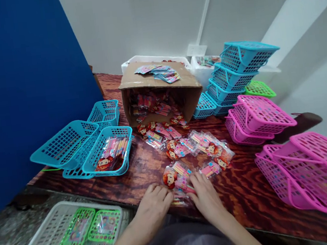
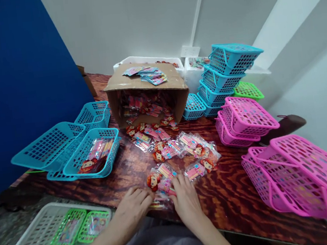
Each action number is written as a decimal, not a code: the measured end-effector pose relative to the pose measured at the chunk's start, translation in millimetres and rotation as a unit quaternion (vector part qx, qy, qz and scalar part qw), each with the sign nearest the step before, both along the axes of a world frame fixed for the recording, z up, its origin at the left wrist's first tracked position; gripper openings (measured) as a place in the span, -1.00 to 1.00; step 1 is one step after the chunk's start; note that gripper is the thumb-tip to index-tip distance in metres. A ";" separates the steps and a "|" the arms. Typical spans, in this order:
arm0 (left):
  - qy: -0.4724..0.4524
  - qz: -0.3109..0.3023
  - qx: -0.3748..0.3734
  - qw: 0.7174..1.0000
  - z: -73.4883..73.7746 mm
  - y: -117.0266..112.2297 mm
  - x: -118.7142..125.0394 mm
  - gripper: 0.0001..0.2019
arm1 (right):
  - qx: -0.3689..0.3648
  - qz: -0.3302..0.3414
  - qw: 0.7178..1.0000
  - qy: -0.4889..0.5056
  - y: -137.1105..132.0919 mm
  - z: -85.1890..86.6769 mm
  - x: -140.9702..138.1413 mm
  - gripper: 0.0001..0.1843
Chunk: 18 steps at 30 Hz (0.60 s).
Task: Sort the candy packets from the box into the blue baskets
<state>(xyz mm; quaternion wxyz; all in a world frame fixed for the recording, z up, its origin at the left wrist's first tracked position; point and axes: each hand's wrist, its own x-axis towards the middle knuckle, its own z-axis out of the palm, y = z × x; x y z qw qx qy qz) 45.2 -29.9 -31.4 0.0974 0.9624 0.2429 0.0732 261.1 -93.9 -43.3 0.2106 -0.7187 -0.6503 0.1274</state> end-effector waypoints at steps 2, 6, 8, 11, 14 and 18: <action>-0.008 -0.005 0.005 1.000 1.1 -1.0 -1.1 -0.80 | -0.008 -0.014 1.000 0.004 -1.1 -3.1 0.3 -0.47; -0.010 -0.004 0.005 1.000 5.2 -6.4 -5.4 -0.81 | -0.038 -0.028 0.996 0.071 0.6 -1.9 15.5 -0.48; -0.003 -0.001 0.010 1.000 6.3 -9.0 -7.6 -0.81 | -0.052 -0.050 0.986 0.152 0.4 1.2 23.4 -0.70; 0.004 0.001 0.018 1.000 5.6 -10.2 -9.1 -0.81 | -0.058 -0.084 0.919 0.380 -0.9 6.7 31.3 -0.74; -0.001 0.002 0.013 1.000 3.9 -8.6 -8.5 -0.78 | -0.081 -0.119 0.792 0.593 -2.0 10.4 35.0 -0.62; -0.002 0.005 0.003 1.000 4.1 -6.7 -6.6 -0.80 | -0.093 -0.138 0.678 0.716 -1.3 9.7 37.8 -0.63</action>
